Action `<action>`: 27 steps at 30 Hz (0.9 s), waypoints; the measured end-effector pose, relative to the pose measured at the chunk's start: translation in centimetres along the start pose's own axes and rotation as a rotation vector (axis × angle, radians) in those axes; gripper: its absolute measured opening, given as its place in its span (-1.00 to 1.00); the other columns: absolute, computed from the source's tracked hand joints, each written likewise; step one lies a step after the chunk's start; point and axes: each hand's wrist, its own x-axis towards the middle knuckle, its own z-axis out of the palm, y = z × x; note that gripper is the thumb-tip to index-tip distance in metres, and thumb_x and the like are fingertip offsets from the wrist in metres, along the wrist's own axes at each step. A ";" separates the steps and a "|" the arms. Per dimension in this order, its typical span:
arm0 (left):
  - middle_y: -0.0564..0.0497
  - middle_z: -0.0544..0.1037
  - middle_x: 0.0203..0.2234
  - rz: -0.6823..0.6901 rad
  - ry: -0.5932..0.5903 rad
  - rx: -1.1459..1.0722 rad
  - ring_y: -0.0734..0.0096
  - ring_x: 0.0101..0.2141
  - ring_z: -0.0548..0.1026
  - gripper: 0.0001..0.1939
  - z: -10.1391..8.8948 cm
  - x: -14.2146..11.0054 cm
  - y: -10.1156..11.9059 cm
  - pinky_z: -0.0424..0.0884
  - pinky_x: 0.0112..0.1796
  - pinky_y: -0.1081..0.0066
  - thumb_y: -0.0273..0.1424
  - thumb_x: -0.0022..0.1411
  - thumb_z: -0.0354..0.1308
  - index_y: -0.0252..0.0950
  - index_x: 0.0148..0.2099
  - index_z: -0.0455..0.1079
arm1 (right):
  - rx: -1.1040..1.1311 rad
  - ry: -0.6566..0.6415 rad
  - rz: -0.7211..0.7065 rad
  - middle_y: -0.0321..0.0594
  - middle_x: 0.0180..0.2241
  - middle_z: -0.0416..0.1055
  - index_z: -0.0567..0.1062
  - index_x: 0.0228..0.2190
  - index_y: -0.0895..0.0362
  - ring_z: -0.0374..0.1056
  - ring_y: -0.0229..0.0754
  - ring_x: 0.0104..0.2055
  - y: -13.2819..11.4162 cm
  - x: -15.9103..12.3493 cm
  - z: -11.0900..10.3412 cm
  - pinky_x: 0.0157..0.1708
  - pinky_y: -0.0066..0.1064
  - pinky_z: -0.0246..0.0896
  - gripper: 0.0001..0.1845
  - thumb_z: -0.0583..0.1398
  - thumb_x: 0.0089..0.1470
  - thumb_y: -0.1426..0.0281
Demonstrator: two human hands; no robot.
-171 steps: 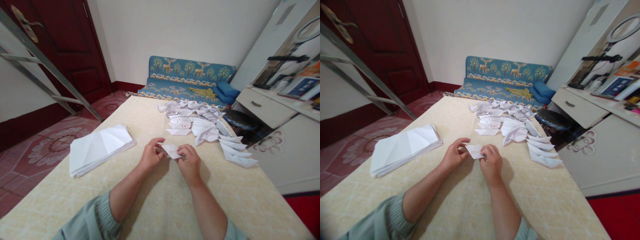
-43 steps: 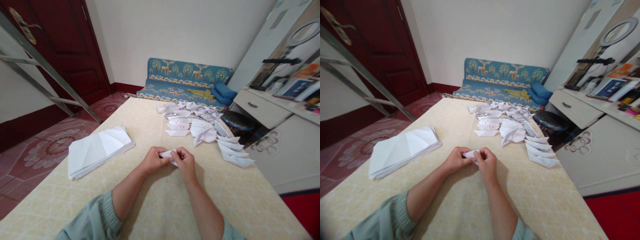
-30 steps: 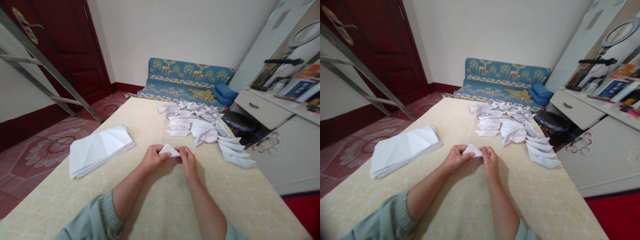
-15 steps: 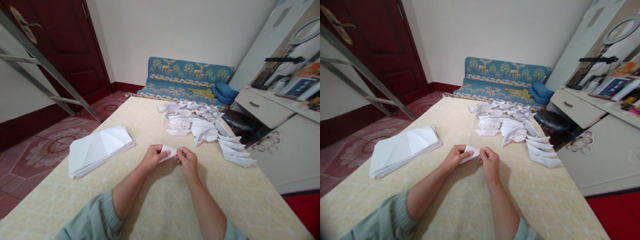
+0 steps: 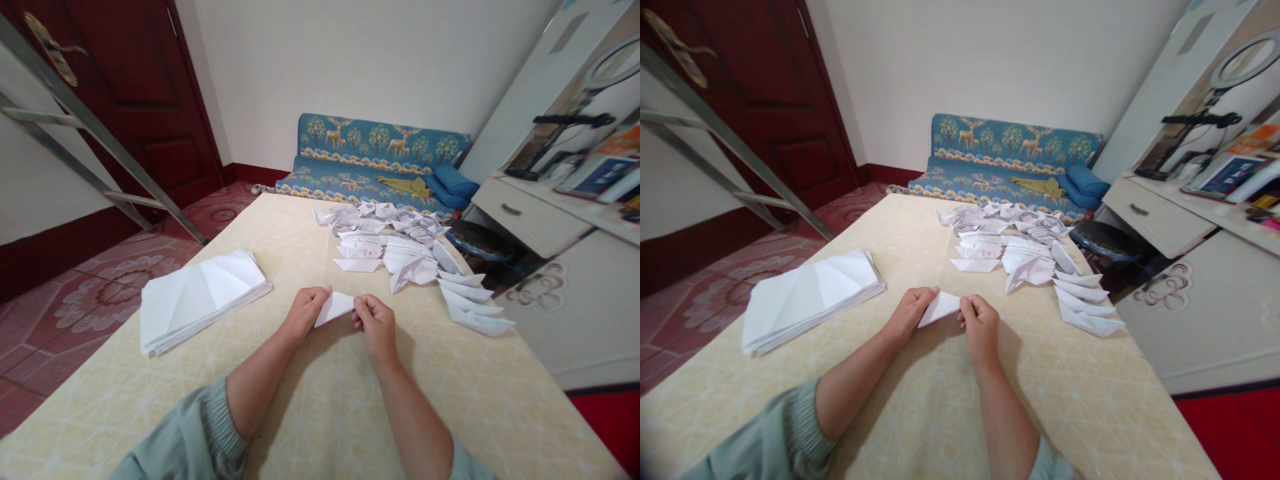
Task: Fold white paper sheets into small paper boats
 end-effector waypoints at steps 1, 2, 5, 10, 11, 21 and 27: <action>0.10 0.33 -0.71 0.019 -0.001 -0.007 0.58 -0.67 0.19 -0.58 0.0 0.1 0.0 0.02 -0.62 0.53 -0.11 0.11 0.06 -0.38 -0.54 0.34 | 0.002 0.013 0.007 -0.38 -0.68 0.23 0.33 -0.63 0.15 0.13 -0.35 -0.63 0.0 0.0 0.0 -0.61 -0.54 0.01 -0.69 0.12 0.05 0.25; 0.09 0.37 -0.67 0.039 0.003 -0.019 0.58 -0.64 0.22 -0.63 0.0 0.2 0.0 0.05 -0.60 0.54 -0.14 0.09 0.10 -0.39 -0.46 0.39 | 0.004 0.025 0.012 -0.38 -0.68 0.24 0.33 -0.63 0.15 0.13 -0.35 -0.63 -0.1 0.0 0.0 -0.62 -0.54 0.02 -0.69 0.12 0.05 0.25; 0.03 0.49 -0.53 0.061 0.041 -0.061 0.54 -0.56 0.32 -0.68 0.0 0.5 -0.1 0.15 -0.54 0.55 -0.22 0.03 0.19 -0.38 -0.27 0.46 | 0.014 0.042 0.020 -0.37 -0.69 0.26 0.33 -0.64 0.15 0.15 -0.36 -0.64 -0.3 0.0 0.1 -0.62 -0.54 0.04 -0.68 0.13 0.04 0.25; -0.02 0.52 -0.52 0.039 0.087 -0.039 0.51 -0.54 0.34 -0.67 0.0 0.6 -0.2 0.20 -0.51 0.53 -0.22 0.05 0.18 -0.41 -0.29 0.50 | 0.014 0.068 0.040 -0.36 -0.69 0.30 0.36 -0.63 0.16 0.19 -0.34 -0.65 -0.5 -0.1 0.4 -0.62 -0.53 0.09 -0.68 0.14 0.02 0.22; -0.03 0.53 -0.50 0.044 0.081 -0.022 0.50 -0.53 0.36 -0.65 0.0 0.6 -0.3 0.21 -0.50 0.53 -0.21 0.06 0.16 -0.42 -0.26 0.50 | 0.001 0.084 0.042 -0.35 -0.68 0.31 0.37 -0.63 0.16 0.20 -0.33 -0.65 -0.5 -0.1 0.3 -0.62 -0.52 0.10 -0.68 0.15 0.02 0.22; -0.08 0.50 -0.23 0.209 -0.162 0.212 0.30 -0.28 0.43 -0.12 0.2 -0.1 -0.3 0.33 -0.25 0.41 -0.35 -0.17 0.34 -0.42 0.21 0.12 | 0.010 0.188 0.058 -0.31 -0.69 0.36 0.39 -0.64 0.15 0.27 -0.26 -0.64 -0.4 0.1 0.0 -0.62 -0.48 0.13 -0.65 0.17 -0.02 0.15; -0.09 0.48 -0.27 0.231 -0.146 0.185 0.38 -0.33 0.42 -0.27 0.1 -0.1 0.0 0.33 -0.30 0.45 -0.38 -0.02 0.23 -0.44 0.20 0.13 | 0.017 0.178 0.111 -0.29 -0.68 0.36 0.39 -0.64 0.16 0.23 -0.29 -0.68 -0.4 0.1 0.1 -0.70 -0.50 0.03 -0.65 0.17 -0.03 0.16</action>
